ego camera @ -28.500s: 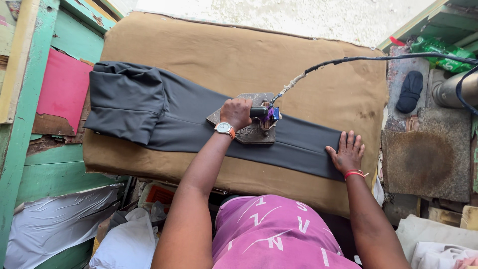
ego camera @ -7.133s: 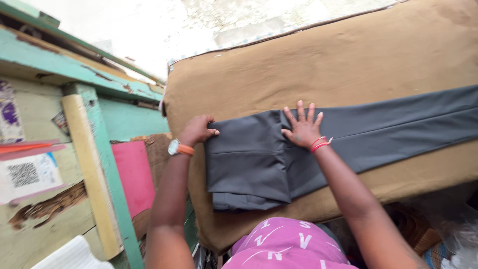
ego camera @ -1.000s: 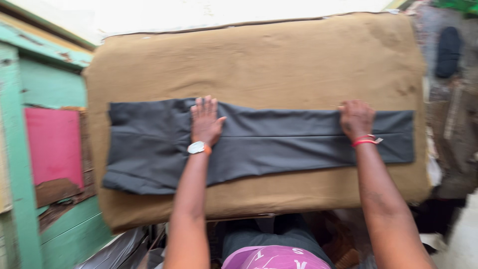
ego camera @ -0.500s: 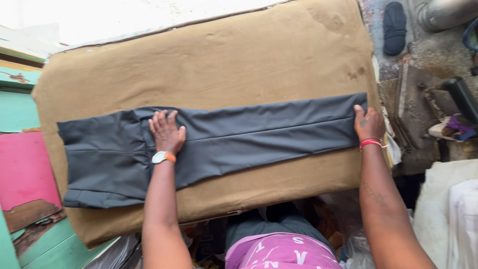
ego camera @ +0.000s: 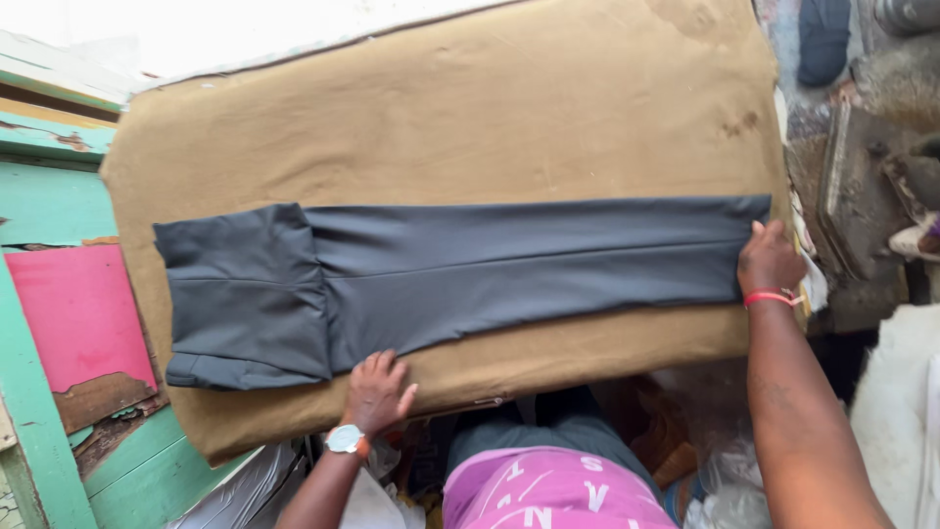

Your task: The person irons a pair of dark grey trousers laid out on a wooden table. They use a heavy, vintage-style iron to press the fabric, moving it back and forth along the legs and waistband. The person also folds and adjusts the trousers with their hands between ironing passes.

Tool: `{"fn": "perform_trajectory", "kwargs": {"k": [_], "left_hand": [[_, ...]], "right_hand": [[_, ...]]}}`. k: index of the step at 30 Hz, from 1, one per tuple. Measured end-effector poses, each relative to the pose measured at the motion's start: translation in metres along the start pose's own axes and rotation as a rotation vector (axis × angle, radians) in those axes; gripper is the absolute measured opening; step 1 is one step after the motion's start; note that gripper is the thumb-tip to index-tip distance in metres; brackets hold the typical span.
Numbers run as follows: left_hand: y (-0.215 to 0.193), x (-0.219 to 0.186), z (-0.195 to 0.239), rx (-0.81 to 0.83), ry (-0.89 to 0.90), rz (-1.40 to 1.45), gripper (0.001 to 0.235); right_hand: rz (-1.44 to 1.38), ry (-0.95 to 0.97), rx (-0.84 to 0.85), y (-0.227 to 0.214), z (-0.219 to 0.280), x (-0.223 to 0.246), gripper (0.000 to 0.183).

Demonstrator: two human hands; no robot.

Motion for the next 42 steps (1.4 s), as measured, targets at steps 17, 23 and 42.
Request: {"fn": "perform_trajectory", "kwargs": {"k": [17,23,42], "left_hand": [[-0.052,0.020,-0.243,-0.508,0.115,-0.154,0.055],[-0.057,0.009,-0.236,-0.674,0.228,-0.320,0.046],[-0.114,0.149,-0.275,-0.490,-0.325,-0.360,0.020]], "right_hand": [[-0.637,-0.808,0.057,-0.073,0.104,0.348,0.077],[-0.183,-0.484,0.279,-0.033,0.046,0.206,0.083],[-0.265,-0.227,0.006,0.005,0.014,0.030,0.071]]}}
Point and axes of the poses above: each hand's wrist, its own z-axis away from the middle knuckle, its own y-axis out of the palm, x = y × z, the point moved 1 cm from there along -z, towards the middle knuckle, and after that the axes turned 6 degrees about -x, right-handed, at the moved point
